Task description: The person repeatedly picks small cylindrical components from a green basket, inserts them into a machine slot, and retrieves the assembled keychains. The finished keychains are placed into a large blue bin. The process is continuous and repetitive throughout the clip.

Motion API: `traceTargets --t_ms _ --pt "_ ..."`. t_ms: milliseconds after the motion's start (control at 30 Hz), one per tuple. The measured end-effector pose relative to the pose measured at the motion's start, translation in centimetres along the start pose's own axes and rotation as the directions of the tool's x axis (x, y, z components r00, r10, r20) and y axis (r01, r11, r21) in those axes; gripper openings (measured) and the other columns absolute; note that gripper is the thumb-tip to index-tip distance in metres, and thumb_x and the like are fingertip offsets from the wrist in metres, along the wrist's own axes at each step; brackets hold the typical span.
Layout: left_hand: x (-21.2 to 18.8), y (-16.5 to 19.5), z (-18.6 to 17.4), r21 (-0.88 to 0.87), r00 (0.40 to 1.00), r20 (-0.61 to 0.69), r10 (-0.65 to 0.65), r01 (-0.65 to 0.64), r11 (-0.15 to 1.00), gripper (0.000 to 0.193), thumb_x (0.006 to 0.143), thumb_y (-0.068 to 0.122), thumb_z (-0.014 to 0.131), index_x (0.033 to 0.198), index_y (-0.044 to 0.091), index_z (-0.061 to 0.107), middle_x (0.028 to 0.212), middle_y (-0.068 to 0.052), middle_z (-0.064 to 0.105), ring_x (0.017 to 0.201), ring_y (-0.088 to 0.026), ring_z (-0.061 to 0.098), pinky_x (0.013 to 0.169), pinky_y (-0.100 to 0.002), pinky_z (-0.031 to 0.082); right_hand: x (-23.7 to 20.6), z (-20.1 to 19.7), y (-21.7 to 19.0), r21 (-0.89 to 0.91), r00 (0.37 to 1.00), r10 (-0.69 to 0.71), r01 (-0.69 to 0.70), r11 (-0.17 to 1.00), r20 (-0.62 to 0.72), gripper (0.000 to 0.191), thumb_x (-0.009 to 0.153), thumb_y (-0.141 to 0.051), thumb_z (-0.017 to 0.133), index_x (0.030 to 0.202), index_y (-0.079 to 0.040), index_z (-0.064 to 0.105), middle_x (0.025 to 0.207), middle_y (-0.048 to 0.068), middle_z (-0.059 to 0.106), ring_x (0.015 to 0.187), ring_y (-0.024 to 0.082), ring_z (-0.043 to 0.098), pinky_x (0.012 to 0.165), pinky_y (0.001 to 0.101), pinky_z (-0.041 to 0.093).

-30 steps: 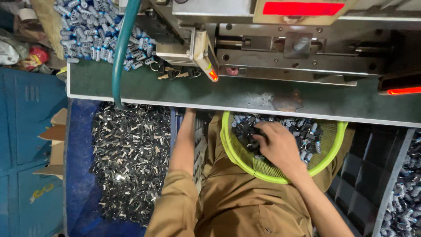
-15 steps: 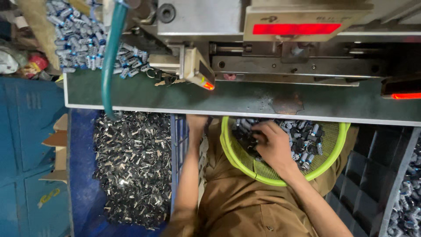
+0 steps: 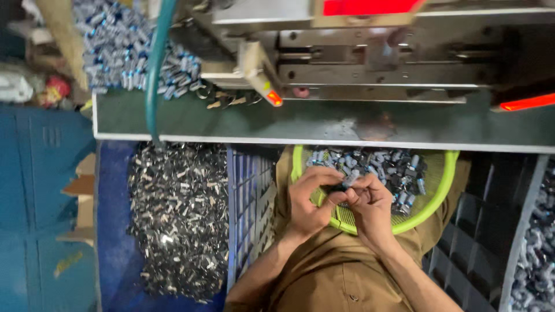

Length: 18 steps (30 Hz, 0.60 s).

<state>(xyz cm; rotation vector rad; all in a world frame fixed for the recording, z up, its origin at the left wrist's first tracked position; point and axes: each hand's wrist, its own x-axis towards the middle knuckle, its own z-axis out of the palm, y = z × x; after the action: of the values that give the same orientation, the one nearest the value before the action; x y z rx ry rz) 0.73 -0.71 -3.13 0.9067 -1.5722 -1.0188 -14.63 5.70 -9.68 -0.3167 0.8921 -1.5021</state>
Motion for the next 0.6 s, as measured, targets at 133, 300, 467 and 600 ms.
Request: traceTargets --t_ms 133,300,467,600 --pt "-0.3 0.7 0.3 -0.051 0.988 0.119 -0.101 0.108 0.993 0.015 0.085 0.005 0.075 0.097 -0.001 0.066 0.097 -0.013 0.071 0.089 -0.027 0.072 0.083 -0.034 0.056 -1.1 0.8 -2.1 -0.423 0.963 -0.254 0.267 0.866 0.088 0.040 0.087 0.014 0.067 0.121 -0.003 0.054 0.111 0.010 0.069 0.095 0.012 0.065 0.084 0.0235 0.054" --pt "0.1 1.1 0.9 -0.012 0.957 0.212 -0.196 0.203 0.979 0.018 0.080 0.001 0.072 0.095 -0.001 0.061 0.084 -0.013 0.065 0.077 -0.022 0.065 0.073 -0.032 0.051 -1.0 1.0 -4.6 -0.738 0.835 -0.452 0.514 0.437 0.314 0.032 0.087 0.018 0.064 0.111 -0.001 0.055 0.107 0.015 0.072 0.096 0.017 0.072 0.083 0.0269 0.059" --pt "1.6 1.4 1.7 -0.052 0.942 0.243 -0.232 0.252 0.966 0.015 0.088 0.006 0.072 0.100 0.000 0.066 0.082 -0.010 0.067 0.073 -0.018 0.067 0.070 -0.028 0.052 0.2 -0.7 -4.5 -0.576 0.916 -0.354 0.396 0.715 0.191 0.034 0.089 0.022 0.056 0.114 0.001 0.051 0.110 0.022 0.071 0.096 0.019 0.070 0.081 0.0288 0.059" --pt "2.2 2.5 1.3 -0.044 0.915 0.266 -0.304 0.326 0.944 0.013 0.090 0.006 0.073 0.100 0.000 0.067 0.082 -0.009 0.070 0.075 -0.016 0.070 0.070 -0.027 0.054 1.5 -2.0 -3.4 -0.374 0.962 -0.261 0.271 0.887 0.077 0.036 0.085 0.024 0.058 0.108 -0.003 0.049 0.103 0.019 0.069 0.092 0.020 0.070 0.074 0.0294 0.058"
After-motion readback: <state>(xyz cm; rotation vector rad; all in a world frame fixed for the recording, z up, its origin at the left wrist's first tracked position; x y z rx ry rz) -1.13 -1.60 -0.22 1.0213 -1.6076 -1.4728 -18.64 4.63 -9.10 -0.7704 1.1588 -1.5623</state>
